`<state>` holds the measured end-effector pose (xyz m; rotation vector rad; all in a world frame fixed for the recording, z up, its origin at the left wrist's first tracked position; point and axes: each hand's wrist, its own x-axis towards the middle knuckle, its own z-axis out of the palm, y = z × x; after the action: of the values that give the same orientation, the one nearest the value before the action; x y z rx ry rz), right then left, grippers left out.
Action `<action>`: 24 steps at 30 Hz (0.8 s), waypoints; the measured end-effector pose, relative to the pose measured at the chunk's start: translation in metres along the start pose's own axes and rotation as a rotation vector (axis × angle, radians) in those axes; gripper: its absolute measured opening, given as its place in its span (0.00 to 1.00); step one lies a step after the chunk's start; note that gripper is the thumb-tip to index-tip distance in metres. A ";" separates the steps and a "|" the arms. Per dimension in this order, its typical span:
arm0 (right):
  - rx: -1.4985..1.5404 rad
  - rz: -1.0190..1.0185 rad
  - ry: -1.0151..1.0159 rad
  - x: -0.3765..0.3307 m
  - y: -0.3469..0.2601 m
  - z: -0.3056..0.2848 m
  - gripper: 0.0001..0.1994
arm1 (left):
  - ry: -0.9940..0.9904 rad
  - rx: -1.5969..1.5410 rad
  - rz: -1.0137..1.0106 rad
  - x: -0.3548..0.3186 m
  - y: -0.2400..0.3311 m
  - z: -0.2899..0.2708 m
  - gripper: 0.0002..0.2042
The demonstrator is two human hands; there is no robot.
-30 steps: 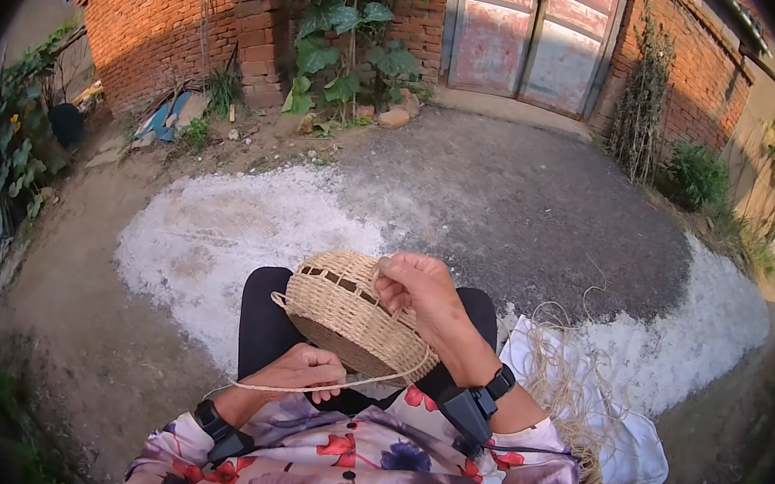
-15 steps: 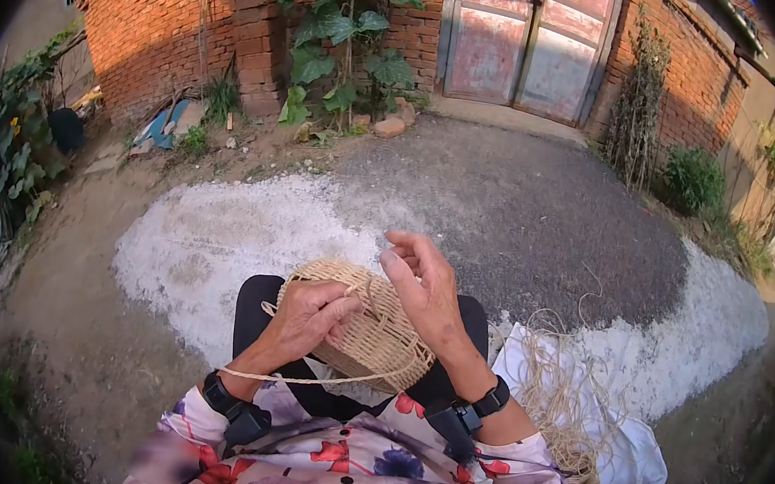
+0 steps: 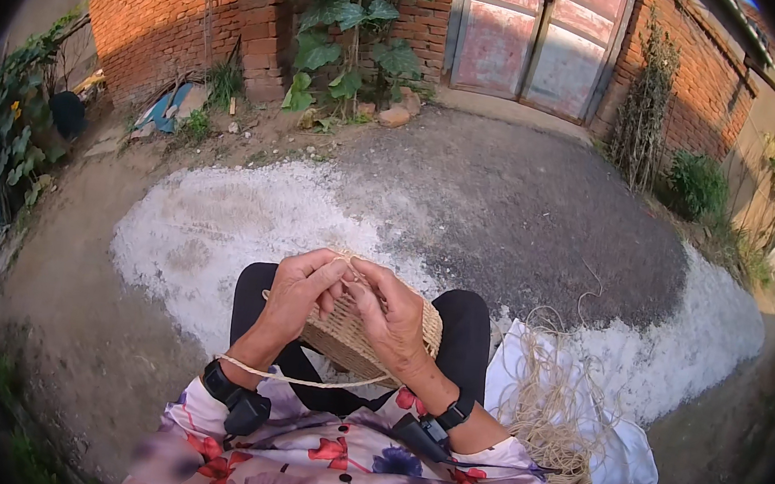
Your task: Weaving a small basket by hand using thin fibers or bamboo strips.
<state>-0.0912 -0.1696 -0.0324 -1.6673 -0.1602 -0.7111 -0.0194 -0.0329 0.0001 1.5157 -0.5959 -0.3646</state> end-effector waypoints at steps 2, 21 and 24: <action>-0.180 -0.140 -0.001 -0.001 0.003 -0.006 0.10 | 0.021 -0.206 -0.056 -0.004 -0.010 0.005 0.12; -0.851 -0.228 -0.268 0.008 -0.001 -0.019 0.03 | -0.154 -1.194 -0.311 -0.012 -0.163 0.031 0.24; -0.914 -0.186 -0.294 0.009 0.010 -0.013 0.04 | -0.132 -1.207 -0.286 -0.008 -0.171 0.034 0.23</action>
<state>-0.0834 -0.1866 -0.0354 -2.6611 -0.2175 -0.7186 -0.0218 -0.0629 -0.1714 0.3993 -0.1552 -0.8566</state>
